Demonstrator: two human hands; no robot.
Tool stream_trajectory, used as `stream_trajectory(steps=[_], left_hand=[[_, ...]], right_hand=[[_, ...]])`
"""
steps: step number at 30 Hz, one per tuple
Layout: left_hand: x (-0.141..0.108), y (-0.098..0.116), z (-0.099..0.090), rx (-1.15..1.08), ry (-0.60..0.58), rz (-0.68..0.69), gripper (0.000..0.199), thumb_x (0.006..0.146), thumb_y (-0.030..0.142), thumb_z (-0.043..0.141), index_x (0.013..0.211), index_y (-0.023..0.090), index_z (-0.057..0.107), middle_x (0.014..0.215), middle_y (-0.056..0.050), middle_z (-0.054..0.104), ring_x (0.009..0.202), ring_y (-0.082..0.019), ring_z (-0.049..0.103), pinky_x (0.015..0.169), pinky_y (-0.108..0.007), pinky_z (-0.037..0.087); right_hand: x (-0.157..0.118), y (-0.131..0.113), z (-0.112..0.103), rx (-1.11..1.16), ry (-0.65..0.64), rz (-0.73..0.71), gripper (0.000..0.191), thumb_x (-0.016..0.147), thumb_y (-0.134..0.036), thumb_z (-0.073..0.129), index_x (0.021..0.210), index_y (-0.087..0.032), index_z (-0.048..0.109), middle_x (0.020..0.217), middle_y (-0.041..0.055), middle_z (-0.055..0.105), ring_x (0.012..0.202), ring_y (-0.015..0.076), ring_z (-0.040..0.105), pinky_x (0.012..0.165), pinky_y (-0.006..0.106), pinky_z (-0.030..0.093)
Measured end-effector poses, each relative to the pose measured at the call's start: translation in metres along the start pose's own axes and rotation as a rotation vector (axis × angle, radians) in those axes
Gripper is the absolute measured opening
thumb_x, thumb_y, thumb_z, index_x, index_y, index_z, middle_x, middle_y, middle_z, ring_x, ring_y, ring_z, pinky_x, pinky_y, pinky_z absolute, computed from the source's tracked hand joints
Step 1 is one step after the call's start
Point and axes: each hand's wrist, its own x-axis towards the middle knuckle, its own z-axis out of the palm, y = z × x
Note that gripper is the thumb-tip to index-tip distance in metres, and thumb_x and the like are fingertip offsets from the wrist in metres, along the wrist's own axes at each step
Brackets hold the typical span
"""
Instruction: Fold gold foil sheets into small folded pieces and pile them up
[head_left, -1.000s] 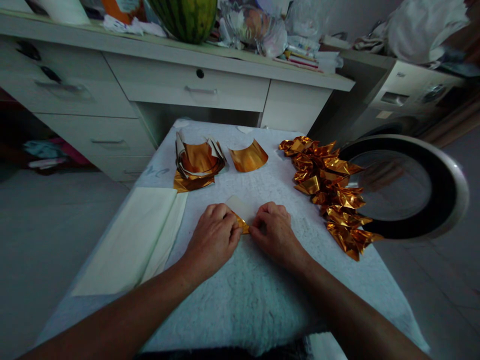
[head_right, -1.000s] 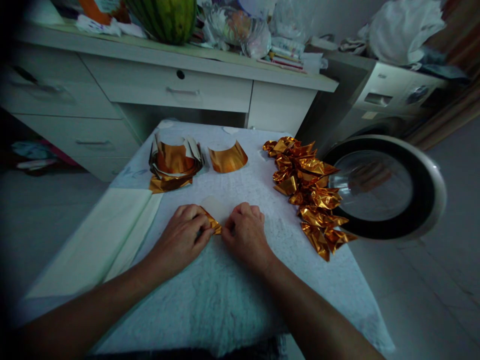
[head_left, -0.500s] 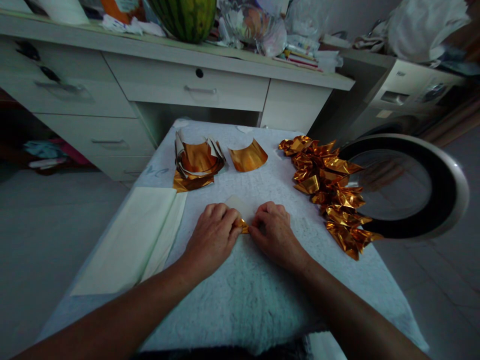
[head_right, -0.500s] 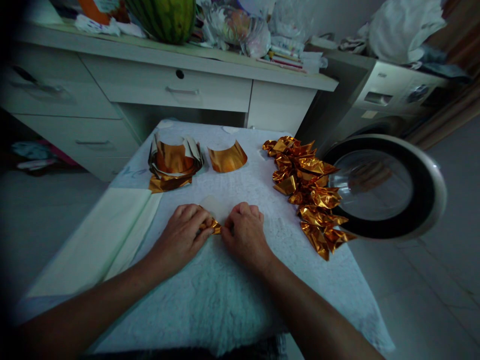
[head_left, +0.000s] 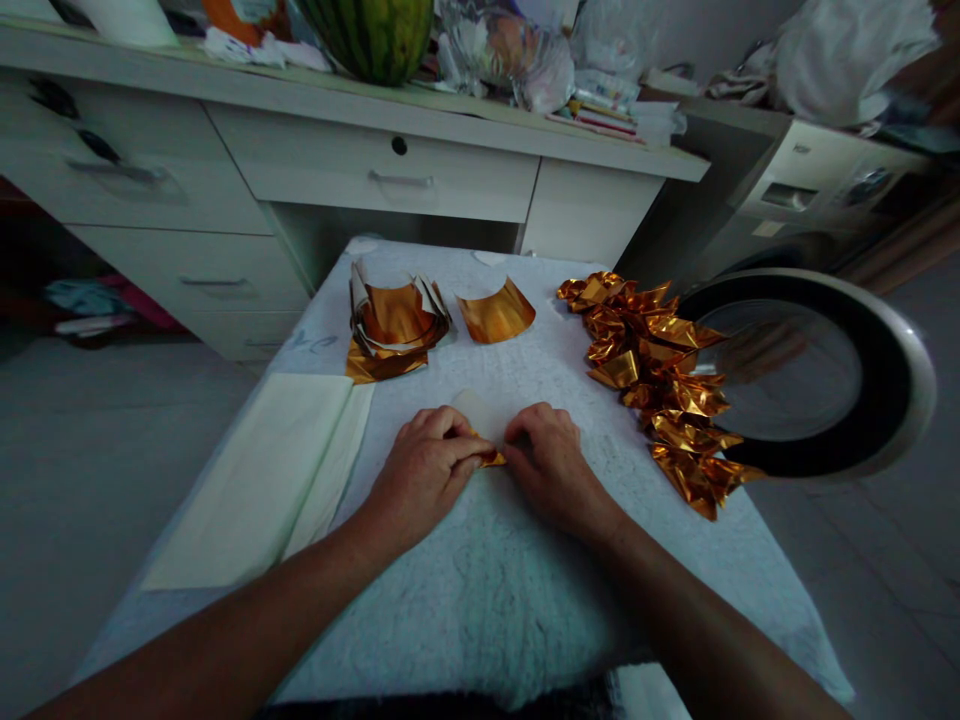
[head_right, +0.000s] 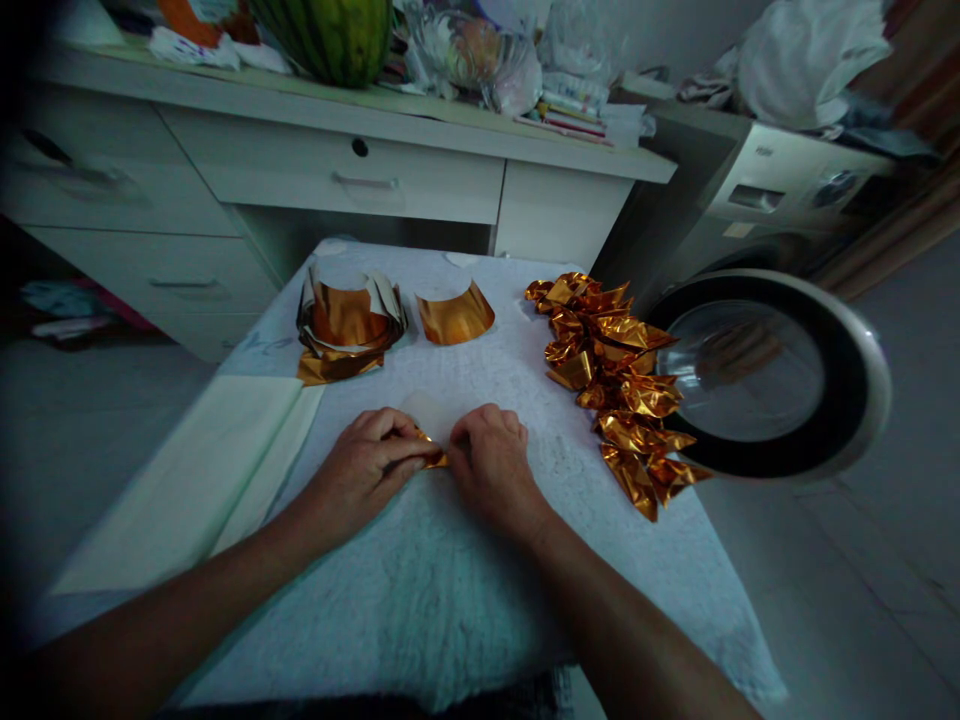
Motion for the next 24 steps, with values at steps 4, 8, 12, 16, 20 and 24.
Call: stream_trajectory(steps=[4, 8, 12, 16, 20, 24], left_hand=[[0.001, 0.0, -0.001, 0.005, -0.007, 0.003, 0.023, 0.087, 0.013, 0.063, 0.101, 0.026, 0.075, 0.095, -0.004, 0.06, 0.093, -0.022, 0.053, 0.083, -0.04, 0.044], [0.001, 0.001, -0.001, 0.0, -0.001, 0.0, 0.022, 0.087, 0.012, 0.063, 0.099, 0.026, 0.075, 0.094, -0.003, 0.06, 0.092, -0.021, 0.054, 0.082, -0.039, 0.045], [0.0, -0.001, 0.001, -0.012, 0.014, 0.014, 0.022, 0.087, 0.013, 0.063, 0.099, 0.026, 0.075, 0.093, -0.003, 0.06, 0.091, -0.021, 0.054, 0.081, -0.038, 0.045], [0.0, -0.002, 0.002, -0.011, 0.02, 0.012, 0.021, 0.086, 0.013, 0.064, 0.099, 0.026, 0.075, 0.095, -0.003, 0.06, 0.092, -0.021, 0.054, 0.082, -0.039, 0.044], [0.0, -0.001, 0.001, -0.009, 0.005, -0.001, 0.022, 0.085, 0.012, 0.065, 0.1, 0.025, 0.075, 0.095, -0.004, 0.061, 0.092, -0.022, 0.054, 0.082, -0.039, 0.044], [0.0, 0.0, 0.0, -0.007, 0.008, 0.005, 0.023, 0.085, 0.011, 0.065, 0.101, 0.024, 0.075, 0.095, -0.004, 0.061, 0.092, -0.022, 0.055, 0.082, -0.039, 0.045]], right_hand=[[-0.002, 0.0, -0.004, 0.064, 0.024, -0.013, 0.018, 0.089, -0.011, 0.045, 0.098, -0.019, 0.058, 0.101, 0.0063, 0.059, 0.097, 0.0226, 0.047, 0.086, 0.039, 0.038], [-0.003, -0.002, -0.001, -0.025, 0.016, -0.014, 0.018, 0.087, -0.017, 0.051, 0.104, -0.019, 0.058, 0.105, 0.007, 0.058, 0.1, 0.0246, 0.047, 0.089, 0.042, 0.037], [-0.003, -0.005, 0.007, -0.146, 0.04, -0.016, 0.029, 0.087, -0.036, 0.057, 0.108, -0.016, 0.057, 0.109, 0.0099, 0.056, 0.102, 0.0279, 0.047, 0.088, 0.044, 0.038], [-0.004, -0.008, 0.01, -0.203, 0.052, -0.007, 0.036, 0.088, -0.038, 0.055, 0.115, -0.014, 0.054, 0.114, 0.0126, 0.055, 0.105, 0.0293, 0.047, 0.091, 0.046, 0.038], [-0.003, -0.009, 0.009, -0.201, 0.055, -0.02, 0.046, 0.087, -0.03, 0.053, 0.13, -0.014, 0.047, 0.127, 0.0148, 0.052, 0.116, 0.0298, 0.044, 0.1, 0.047, 0.035], [-0.003, -0.005, 0.01, -0.234, 0.022, -0.054, 0.061, 0.085, -0.024, 0.05, 0.144, -0.016, 0.035, 0.138, 0.0159, 0.046, 0.125, 0.0302, 0.04, 0.105, 0.049, 0.031]])
